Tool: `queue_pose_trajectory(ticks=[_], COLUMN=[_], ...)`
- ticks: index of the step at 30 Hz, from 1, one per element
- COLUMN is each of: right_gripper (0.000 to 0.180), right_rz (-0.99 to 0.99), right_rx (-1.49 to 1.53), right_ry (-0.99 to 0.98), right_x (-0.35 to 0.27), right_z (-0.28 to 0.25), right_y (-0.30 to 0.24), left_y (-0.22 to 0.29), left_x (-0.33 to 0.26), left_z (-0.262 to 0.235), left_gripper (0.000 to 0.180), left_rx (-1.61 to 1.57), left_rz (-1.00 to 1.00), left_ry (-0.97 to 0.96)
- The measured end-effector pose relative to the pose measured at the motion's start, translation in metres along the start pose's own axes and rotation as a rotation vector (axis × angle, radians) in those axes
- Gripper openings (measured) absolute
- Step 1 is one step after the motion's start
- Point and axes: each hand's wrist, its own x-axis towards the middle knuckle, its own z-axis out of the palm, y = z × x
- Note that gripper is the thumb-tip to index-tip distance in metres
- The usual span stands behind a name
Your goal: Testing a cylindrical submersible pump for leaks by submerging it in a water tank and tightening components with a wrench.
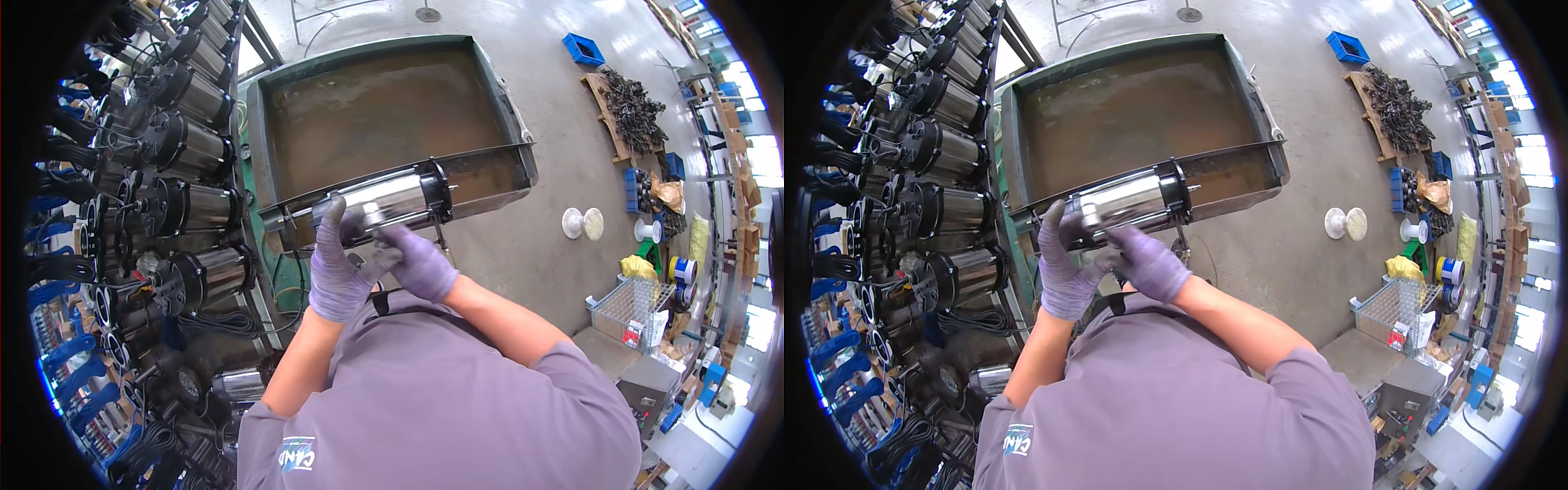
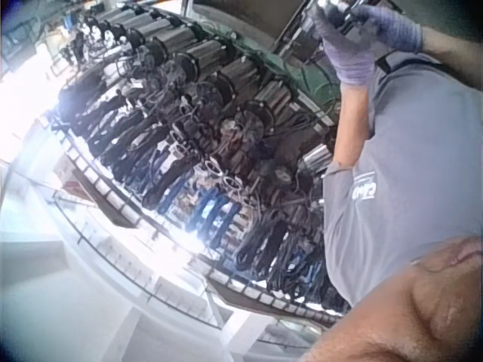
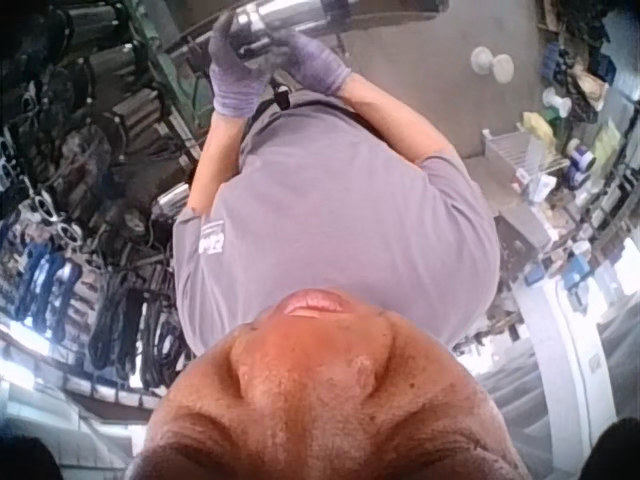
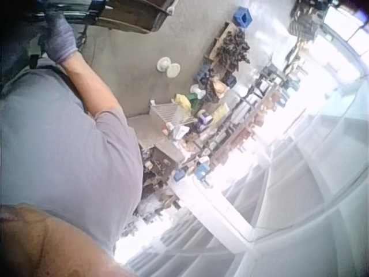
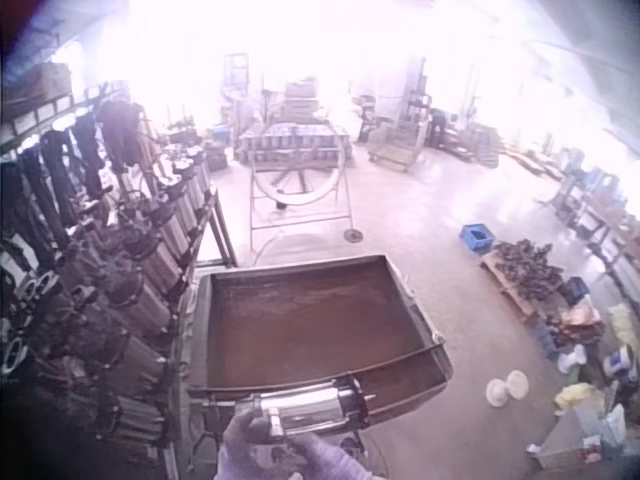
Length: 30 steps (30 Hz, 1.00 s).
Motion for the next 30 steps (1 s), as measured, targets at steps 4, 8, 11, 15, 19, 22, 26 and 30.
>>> queue_pose_trajectory(ticks=[4,8,11,15,19,22,26,30], right_gripper=[0.043,0.039,0.035,0.03,0.029,0.028,0.027,0.027], right_rz=[-0.021,-0.242,-0.117,0.04,0.049,0.158,0.225,0.34], right_rx=[-0.106,-0.23,-0.359,-0.604,-0.767,-0.631,-0.532,-0.497], right_ry=[-0.153,-0.088,0.213,0.274,0.194,0.24,0.255,0.235], right_x=[0.036,0.054,0.061,0.084,0.093,0.095,0.096,0.099], right_z=[0.053,0.044,-0.003,-0.05,-0.056,-0.055,-0.054,-0.052], right_y=[0.024,0.013,0.027,0.064,0.092,0.1,0.104,0.093], left_y=[-0.034,-0.078,-0.157,-0.218,-0.249,-0.257,-0.26,-0.257], left_x=[-0.013,-0.015,-0.037,-0.052,-0.057,-0.049,-0.048,-0.045], left_z=[-0.009,-0.05,-0.093,-0.119,-0.126,-0.12,-0.118,-0.118], left_gripper=[0.037,0.029,0.024,0.034,0.032,0.03,0.031,0.031], left_rx=[-0.001,-0.354,-0.627,-0.469,-0.623,-0.637,-0.667,-0.713], left_rz=[-0.203,-0.589,-0.713,-1.12,-1.277,-1.337,-1.353,-1.387], left_ry=[0.258,0.669,0.914,0.857,0.494,0.436,0.347,0.321])
